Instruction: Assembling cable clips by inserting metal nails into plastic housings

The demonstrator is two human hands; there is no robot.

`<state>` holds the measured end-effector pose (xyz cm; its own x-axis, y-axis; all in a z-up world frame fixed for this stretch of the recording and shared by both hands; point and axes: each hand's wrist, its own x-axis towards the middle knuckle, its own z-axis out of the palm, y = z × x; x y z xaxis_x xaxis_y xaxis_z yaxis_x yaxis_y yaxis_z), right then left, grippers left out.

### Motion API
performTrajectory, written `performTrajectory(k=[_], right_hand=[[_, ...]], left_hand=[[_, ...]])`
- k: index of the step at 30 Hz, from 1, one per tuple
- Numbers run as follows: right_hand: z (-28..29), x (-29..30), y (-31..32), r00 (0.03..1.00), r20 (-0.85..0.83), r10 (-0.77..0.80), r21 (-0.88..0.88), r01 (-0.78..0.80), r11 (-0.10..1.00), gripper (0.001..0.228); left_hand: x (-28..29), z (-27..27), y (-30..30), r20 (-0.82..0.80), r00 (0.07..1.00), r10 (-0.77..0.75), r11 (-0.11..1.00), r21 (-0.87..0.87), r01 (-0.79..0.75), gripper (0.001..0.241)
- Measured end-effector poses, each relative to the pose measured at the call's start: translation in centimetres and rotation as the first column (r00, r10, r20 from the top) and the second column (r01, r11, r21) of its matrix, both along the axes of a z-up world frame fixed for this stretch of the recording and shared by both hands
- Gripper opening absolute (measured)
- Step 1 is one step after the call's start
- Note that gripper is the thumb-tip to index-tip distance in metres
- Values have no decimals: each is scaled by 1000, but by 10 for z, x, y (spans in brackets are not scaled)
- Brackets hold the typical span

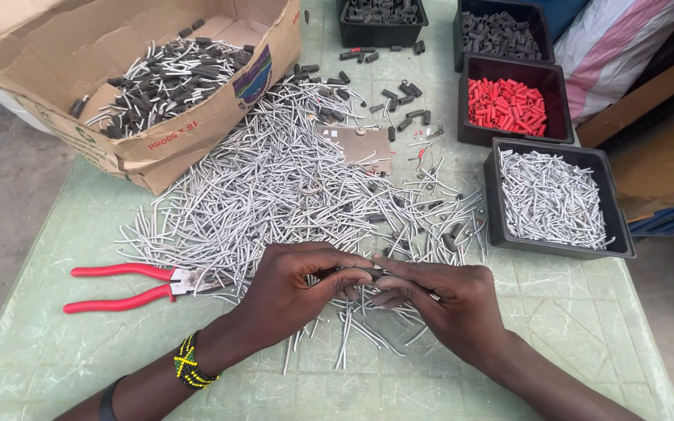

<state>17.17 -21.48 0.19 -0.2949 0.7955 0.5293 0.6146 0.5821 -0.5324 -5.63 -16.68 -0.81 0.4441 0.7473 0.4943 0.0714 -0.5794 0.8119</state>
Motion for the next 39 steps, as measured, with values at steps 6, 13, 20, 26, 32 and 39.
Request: performTrajectory(k=[6, 13, 20, 26, 32, 39], right_hand=[[-2, 7, 4, 999, 45, 26, 7, -26, 1000, 24], [12, 18, 12, 995, 71, -70, 11, 70, 997, 48], [-1, 16, 17, 973, 218, 73, 85, -94, 992, 20], [12, 16, 13, 951, 298, 81, 147, -130, 981, 26], [-14, 16, 15, 866, 479, 143, -31, -146, 989, 46], [-9, 20, 18, 873, 448, 192, 29, -229, 973, 30]], left_hand=[[2, 0, 5, -62, 998, -10, 992, 126, 17, 11], [-44, 52, 108, -245, 777, 580, 544, 827, -146, 14], [-100, 35, 252, -416, 90, 905, 421, 844, -332, 22], [-31, 44, 276, -406, -73, 911, 388, 903, -182, 36], [93, 30, 343, -550, 305, 778, 603, 790, -112, 27], [140, -31, 453, -540, 194, 819, 561, 824, -79, 19]])
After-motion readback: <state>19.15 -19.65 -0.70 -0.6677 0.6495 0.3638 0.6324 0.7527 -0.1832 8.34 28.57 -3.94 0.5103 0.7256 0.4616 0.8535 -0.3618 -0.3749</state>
